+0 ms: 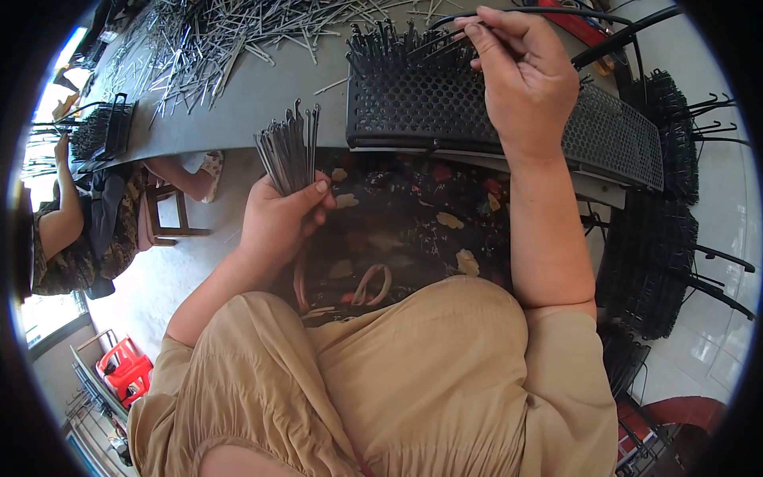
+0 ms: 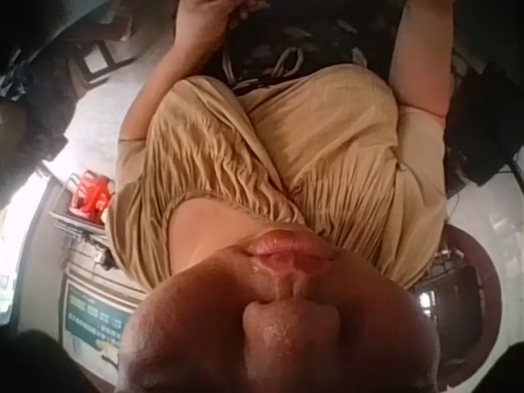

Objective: Sorting small metal rods from a pile and inserting them into a perforated rack.

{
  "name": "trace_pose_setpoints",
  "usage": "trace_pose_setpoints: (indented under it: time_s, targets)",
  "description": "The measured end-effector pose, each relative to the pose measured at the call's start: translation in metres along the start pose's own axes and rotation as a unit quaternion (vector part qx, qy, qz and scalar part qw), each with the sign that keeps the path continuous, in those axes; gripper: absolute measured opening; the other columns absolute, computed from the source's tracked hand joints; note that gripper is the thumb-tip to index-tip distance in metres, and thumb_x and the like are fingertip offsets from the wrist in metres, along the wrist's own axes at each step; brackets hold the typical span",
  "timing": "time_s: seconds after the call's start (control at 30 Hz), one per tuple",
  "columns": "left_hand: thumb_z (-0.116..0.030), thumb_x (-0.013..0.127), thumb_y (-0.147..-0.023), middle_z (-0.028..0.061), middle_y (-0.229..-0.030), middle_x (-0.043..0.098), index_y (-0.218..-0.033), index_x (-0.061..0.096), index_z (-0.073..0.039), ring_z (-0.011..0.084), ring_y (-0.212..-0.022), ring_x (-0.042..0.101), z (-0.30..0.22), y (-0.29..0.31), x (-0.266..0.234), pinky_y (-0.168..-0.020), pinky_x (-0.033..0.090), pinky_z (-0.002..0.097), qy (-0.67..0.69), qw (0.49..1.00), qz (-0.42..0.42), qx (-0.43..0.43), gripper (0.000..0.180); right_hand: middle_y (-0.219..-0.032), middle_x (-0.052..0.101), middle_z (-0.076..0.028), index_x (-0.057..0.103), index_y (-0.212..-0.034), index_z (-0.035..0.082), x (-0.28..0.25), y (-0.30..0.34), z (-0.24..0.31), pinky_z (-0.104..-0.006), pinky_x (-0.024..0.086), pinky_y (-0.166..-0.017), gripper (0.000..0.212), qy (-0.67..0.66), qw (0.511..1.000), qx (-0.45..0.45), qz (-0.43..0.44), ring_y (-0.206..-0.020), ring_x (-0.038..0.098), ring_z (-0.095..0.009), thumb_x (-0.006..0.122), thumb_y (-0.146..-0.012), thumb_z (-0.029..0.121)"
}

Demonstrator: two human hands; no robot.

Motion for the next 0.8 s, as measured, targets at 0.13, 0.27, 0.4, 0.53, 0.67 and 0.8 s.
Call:
trace_pose_setpoints:
  time_s: [0.13, 0.27, 0.4, 0.53, 0.67, 0.8]
  targets:
    - [-0.011, 0.064, -0.09, 0.0019, -0.075, 0.065, -0.096, 0.062, -0.006, 0.0068, -0.058, 0.056, 0.0, 0.001, 0.0, -0.047, 0.04, 0.0206, -0.015, 1.0, -0.006, -0.015, 0.008, -0.099, 0.07, -0.016, 0.061, -0.103, -0.003, 0.005, 0.006, -0.019, -0.0203, 0.054, -0.063, 0.014, 0.029, 0.998, 0.058, 0.002, -0.089, 0.069, -0.017, 0.063, -0.089, -0.004]
    - [-0.011, 0.064, -0.09, 0.0017, -0.075, 0.065, -0.095, 0.062, -0.007, 0.0067, -0.058, 0.056, 0.001, 0.0, -0.001, -0.048, 0.04, 0.0205, -0.01, 1.0, -0.005, -0.018, 0.007, -0.099, 0.07, -0.016, 0.061, -0.104, -0.002, 0.012, 0.01, -0.031, -0.0203, 0.054, -0.064, 0.015, -0.033, 0.995, 0.089, 0.001, -0.089, 0.069, -0.017, 0.063, -0.089, -0.004]
    - [-0.011, 0.064, -0.089, 0.0017, -0.075, 0.065, -0.095, 0.062, -0.007, 0.0066, -0.058, 0.056, 0.002, -0.002, -0.003, -0.048, 0.04, 0.0204, -0.007, 1.0, -0.009, -0.017, 0.007, -0.099, 0.07, -0.016, 0.062, -0.104, -0.003, 0.015, 0.011, -0.026, -0.0205, 0.054, -0.065, 0.015, -0.027, 0.997, 0.076, 0.003, -0.088, 0.068, -0.016, 0.063, -0.089, -0.004]
    - [-0.011, 0.064, -0.09, 0.0018, -0.075, 0.065, -0.094, 0.062, -0.007, 0.0066, -0.058, 0.056, 0.001, -0.005, -0.004, -0.048, 0.041, 0.0203, -0.017, 1.0, -0.014, -0.014, 0.007, -0.098, 0.07, -0.015, 0.062, -0.104, -0.003, 0.021, 0.011, -0.008, -0.0205, 0.053, -0.067, 0.015, 0.033, 0.998, -0.02, 0.045, -0.086, 0.068, -0.015, 0.062, -0.089, -0.005]
    - [-0.012, 0.064, -0.09, 0.0019, -0.075, 0.065, -0.094, 0.062, -0.007, 0.0069, -0.058, 0.057, 0.004, -0.009, -0.004, -0.048, 0.041, 0.0205, -0.033, 0.999, -0.018, -0.019, 0.007, -0.097, 0.071, -0.013, 0.063, -0.104, -0.002, 0.028, 0.0, -0.004, -0.0195, 0.051, -0.067, 0.015, 0.074, 0.995, -0.007, 0.069, -0.085, 0.067, -0.013, 0.062, -0.09, -0.003]
    - [-0.011, 0.064, -0.09, 0.002, -0.074, 0.065, -0.094, 0.062, -0.006, 0.007, -0.058, 0.057, 0.002, -0.008, -0.003, -0.048, 0.042, 0.0209, -0.024, 0.999, -0.02, -0.02, 0.007, -0.097, 0.071, -0.011, 0.063, -0.105, -0.001, 0.016, 0.003, -0.03, -0.0185, 0.05, -0.067, 0.015, 0.001, 0.996, 0.088, 0.015, -0.085, 0.068, -0.012, 0.063, -0.09, 0.001]
Point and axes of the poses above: each hand's wrist, its own y-axis away from the middle knuckle, its own x-axis out of the palm, z = x × y, the point moved 10 cm from there along -y, towards the middle knuckle
